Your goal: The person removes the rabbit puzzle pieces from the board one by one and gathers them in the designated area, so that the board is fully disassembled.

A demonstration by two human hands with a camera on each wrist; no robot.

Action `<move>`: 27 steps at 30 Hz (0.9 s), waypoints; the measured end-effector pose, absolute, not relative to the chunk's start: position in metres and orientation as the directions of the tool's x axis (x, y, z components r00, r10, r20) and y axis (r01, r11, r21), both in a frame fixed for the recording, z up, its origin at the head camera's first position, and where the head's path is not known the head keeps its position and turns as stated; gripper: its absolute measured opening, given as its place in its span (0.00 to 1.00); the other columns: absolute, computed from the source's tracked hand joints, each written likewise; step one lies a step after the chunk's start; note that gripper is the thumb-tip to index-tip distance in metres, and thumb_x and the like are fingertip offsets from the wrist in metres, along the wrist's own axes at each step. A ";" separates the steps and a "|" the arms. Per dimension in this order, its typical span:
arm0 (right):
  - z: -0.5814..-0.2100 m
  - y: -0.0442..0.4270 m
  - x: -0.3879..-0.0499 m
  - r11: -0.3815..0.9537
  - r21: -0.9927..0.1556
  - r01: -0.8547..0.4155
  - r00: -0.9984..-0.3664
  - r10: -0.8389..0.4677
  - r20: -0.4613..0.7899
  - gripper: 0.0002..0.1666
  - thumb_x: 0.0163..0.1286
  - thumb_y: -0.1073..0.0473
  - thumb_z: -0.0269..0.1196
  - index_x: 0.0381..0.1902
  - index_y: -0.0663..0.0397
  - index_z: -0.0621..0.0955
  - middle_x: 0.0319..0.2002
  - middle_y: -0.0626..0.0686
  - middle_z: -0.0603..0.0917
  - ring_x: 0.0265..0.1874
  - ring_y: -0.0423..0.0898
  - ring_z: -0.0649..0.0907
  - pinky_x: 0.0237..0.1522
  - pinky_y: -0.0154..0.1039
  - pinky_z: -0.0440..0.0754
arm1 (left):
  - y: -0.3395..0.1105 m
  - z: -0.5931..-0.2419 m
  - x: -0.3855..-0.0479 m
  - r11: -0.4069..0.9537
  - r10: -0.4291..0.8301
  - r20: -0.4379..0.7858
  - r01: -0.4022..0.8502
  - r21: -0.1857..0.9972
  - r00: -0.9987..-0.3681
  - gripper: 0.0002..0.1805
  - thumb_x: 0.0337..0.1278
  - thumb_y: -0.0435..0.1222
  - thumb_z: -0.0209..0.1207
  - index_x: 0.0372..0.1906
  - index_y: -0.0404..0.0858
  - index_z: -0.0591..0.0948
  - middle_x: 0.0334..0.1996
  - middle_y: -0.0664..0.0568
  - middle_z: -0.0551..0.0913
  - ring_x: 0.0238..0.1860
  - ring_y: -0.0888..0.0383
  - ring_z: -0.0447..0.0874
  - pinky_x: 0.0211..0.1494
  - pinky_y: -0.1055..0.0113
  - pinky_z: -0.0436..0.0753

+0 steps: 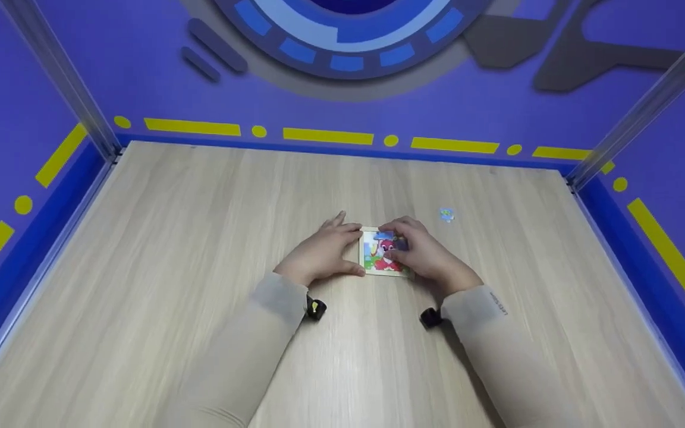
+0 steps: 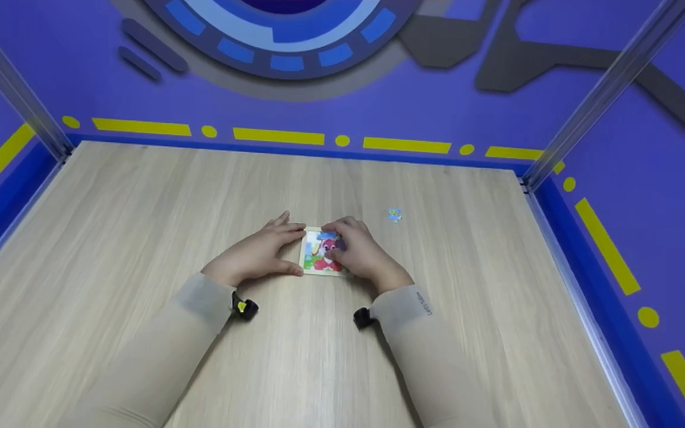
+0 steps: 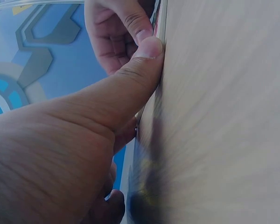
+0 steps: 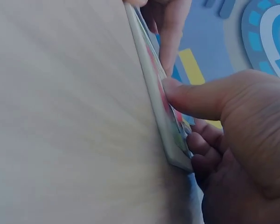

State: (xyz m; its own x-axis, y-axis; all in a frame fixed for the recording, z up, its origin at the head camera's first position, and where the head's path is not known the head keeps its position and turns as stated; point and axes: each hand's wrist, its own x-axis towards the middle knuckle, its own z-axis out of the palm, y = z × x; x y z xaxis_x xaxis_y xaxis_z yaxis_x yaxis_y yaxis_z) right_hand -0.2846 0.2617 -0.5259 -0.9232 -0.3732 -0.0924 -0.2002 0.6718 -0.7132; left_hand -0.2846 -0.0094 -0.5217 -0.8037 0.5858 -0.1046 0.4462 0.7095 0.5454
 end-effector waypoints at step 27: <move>-0.533 0.262 -0.280 0.702 -0.657 -0.275 -0.935 -0.355 0.011 0.25 0.87 0.59 0.64 0.78 0.53 0.83 0.76 0.60 0.79 0.77 0.62 0.78 0.83 0.65 0.78 | -0.010 -0.521 -0.284 0.716 0.593 -0.079 0.480 0.506 -0.801 0.53 0.64 0.61 0.77 0.86 0.40 0.73 0.90 0.51 0.67 0.96 0.42 0.46 0.99 0.44 0.54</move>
